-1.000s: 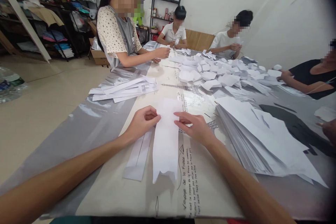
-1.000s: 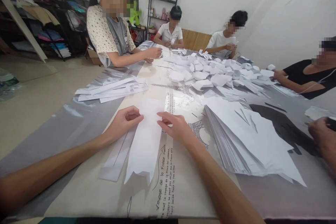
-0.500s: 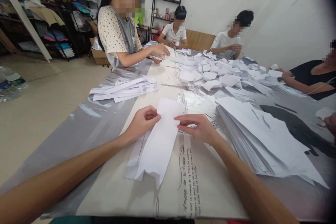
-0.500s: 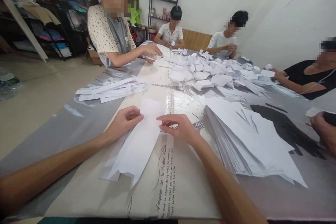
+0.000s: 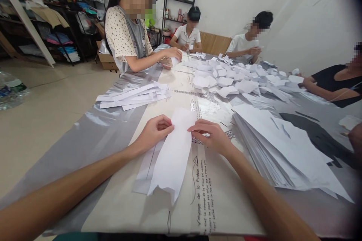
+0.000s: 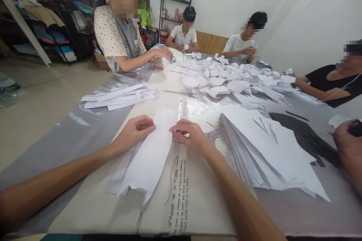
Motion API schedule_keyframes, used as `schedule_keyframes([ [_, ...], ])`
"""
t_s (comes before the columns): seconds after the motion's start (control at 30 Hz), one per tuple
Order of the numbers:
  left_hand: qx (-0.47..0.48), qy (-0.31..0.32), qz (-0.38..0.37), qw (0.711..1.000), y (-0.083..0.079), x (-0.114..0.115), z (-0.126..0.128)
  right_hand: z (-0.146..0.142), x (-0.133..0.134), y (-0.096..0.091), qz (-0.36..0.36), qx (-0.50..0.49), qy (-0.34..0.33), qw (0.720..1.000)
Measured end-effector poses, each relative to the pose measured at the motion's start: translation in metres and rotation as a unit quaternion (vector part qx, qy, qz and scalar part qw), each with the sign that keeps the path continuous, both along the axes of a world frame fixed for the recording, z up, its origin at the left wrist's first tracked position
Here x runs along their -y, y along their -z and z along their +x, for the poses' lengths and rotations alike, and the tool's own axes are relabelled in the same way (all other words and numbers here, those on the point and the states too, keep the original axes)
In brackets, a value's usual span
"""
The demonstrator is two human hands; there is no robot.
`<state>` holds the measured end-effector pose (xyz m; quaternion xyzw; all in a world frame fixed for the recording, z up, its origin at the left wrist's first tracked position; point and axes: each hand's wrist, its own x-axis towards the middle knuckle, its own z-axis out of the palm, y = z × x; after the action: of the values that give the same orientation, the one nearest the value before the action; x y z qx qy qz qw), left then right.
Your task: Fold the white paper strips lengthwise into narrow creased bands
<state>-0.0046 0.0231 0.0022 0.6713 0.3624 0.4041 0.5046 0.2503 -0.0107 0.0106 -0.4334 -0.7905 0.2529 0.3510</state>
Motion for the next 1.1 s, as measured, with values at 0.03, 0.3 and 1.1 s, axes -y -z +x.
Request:
schedule_keyframes([
  [0.03, 0.002, 0.002, -0.001, 1.000, 0.000, 0.000, 0.000, -0.002, 0.000, 0.000, -0.005, -0.017, 0.003, 1.000],
  [0.3, 0.018, 0.019, 0.000, 1.000, -0.006, 0.003, 0.001, -0.016, 0.004, -0.005, -0.108, -0.167, 0.014, 0.980],
  [1.1, 0.016, -0.013, 0.043, 0.999, 0.001, 0.005, 0.003, -0.026, 0.004, 0.000, -0.082, -0.191, 0.084, 0.975],
])
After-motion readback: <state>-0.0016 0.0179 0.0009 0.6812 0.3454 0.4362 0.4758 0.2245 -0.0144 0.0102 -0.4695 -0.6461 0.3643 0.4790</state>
